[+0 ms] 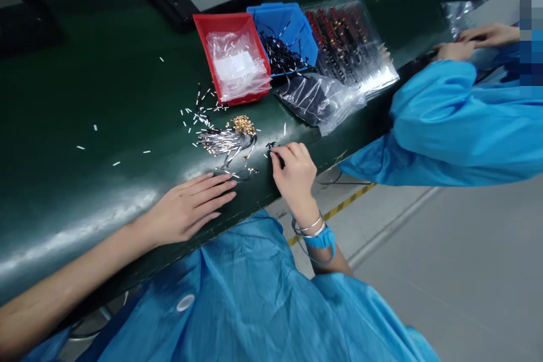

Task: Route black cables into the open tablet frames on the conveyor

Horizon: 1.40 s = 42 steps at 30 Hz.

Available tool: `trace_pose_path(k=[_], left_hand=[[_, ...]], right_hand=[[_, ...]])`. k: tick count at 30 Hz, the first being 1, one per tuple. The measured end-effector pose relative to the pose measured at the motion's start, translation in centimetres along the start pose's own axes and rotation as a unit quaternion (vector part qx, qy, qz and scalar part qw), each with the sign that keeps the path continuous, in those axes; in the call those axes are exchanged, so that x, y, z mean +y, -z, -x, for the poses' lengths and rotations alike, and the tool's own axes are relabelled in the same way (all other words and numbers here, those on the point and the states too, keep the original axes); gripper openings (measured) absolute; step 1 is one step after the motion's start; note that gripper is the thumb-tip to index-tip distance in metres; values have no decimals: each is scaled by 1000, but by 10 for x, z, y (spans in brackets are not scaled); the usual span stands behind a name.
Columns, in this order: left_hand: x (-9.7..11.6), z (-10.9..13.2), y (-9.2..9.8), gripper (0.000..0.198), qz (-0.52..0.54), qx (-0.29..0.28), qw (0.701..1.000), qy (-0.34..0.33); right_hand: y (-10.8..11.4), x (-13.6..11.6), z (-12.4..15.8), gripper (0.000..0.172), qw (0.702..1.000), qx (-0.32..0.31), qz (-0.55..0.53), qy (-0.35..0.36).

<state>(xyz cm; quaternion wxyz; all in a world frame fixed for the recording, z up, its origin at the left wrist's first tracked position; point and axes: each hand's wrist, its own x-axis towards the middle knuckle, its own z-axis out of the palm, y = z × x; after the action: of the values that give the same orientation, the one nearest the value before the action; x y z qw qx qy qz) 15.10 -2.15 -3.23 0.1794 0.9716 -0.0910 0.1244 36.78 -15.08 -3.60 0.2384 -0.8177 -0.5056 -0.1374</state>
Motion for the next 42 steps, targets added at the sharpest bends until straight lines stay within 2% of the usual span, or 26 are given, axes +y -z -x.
trace_pose_path(k=[5, 7, 9, 10, 11, 13, 14, 15, 16, 18, 21, 25, 28, 31, 32, 33, 34, 36, 38, 39, 40, 42], left_hand=[[3, -7, -2, 29, 65, 123, 990, 22], [6, -14, 0, 27, 145, 170, 972, 78], [11, -21, 4, 24, 262, 185, 932, 172], [13, -25, 6, 21, 339, 173, 898, 221], [14, -29, 8, 21, 428, 153, 852, 261], [17, -33, 10, 28, 605, 101, 729, 303], [18, -35, 10, 33, 673, 82, 669, 306], [19, -35, 11, 35, 719, 76, 621, 303], [20, -35, 11, 37, 745, 78, 591, 300], [21, -34, 11, 36, 755, 96, 574, 303], [21, -33, 13, 33, 735, 134, 590, 306], [18, -33, 15, 34, 687, 170, 636, 308], [15, -34, 13, 39, 672, 162, 655, 307], [14, -34, 10, 41, 682, 134, 655, 297], [14, -34, 9, 41, 677, 125, 664, 292], [14, -32, 8, 39, 659, 117, 686, 285], [14, -31, 7, 36, 623, 116, 723, 277], [15, -27, 3, 30, 476, 140, 833, 246], [16, -23, -3, 25, 250, 166, 935, 187], [16, -21, -7, 25, 139, 163, 965, 151], [16, -20, -12, 27, 48, 146, 981, 117], [16, -18, -20, 33, -53, 87, 993, 62]], right_hand=[[3, 0, -10, 12, 996, -79, -21, -36], [10, -10, -12, 12, 989, -97, -86, -64], [17, -25, -12, 8, 965, -113, -216, -96], [20, -33, -10, 6, 942, -120, -294, -110], [22, -42, -8, 5, 913, -127, -368, -120], [23, -57, -2, 4, 860, -135, -474, -129], [22, -63, 1, 5, 844, -135, -503, -127], [21, -66, 4, 5, 834, -133, -520, -124], [20, -69, 7, 6, 829, -130, -530, -122], [19, -71, 11, 7, 827, -120, -537, -114], [22, -72, 13, 12, 850, -99, -511, -79], [26, -75, 15, 20, 892, -57, -447, -34], [27, -76, 16, 17, 901, -21, -434, -17], [28, -75, 19, 18, 905, -17, -425, 5], [29, -74, 21, 18, 908, -21, -418, 12], [29, -72, 22, 19, 912, -23, -409, 16], [29, -69, 24, 19, 918, -22, -396, 14], [25, -62, 27, 17, 934, -6, -356, -11], [18, -52, 29, 12, 952, 13, -300, -63], [13, -47, 29, 9, 958, 14, -274, -90], [8, -42, 29, 6, 961, 8, -252, -111], [0, -35, 28, 5, 965, -13, -229, -124]])
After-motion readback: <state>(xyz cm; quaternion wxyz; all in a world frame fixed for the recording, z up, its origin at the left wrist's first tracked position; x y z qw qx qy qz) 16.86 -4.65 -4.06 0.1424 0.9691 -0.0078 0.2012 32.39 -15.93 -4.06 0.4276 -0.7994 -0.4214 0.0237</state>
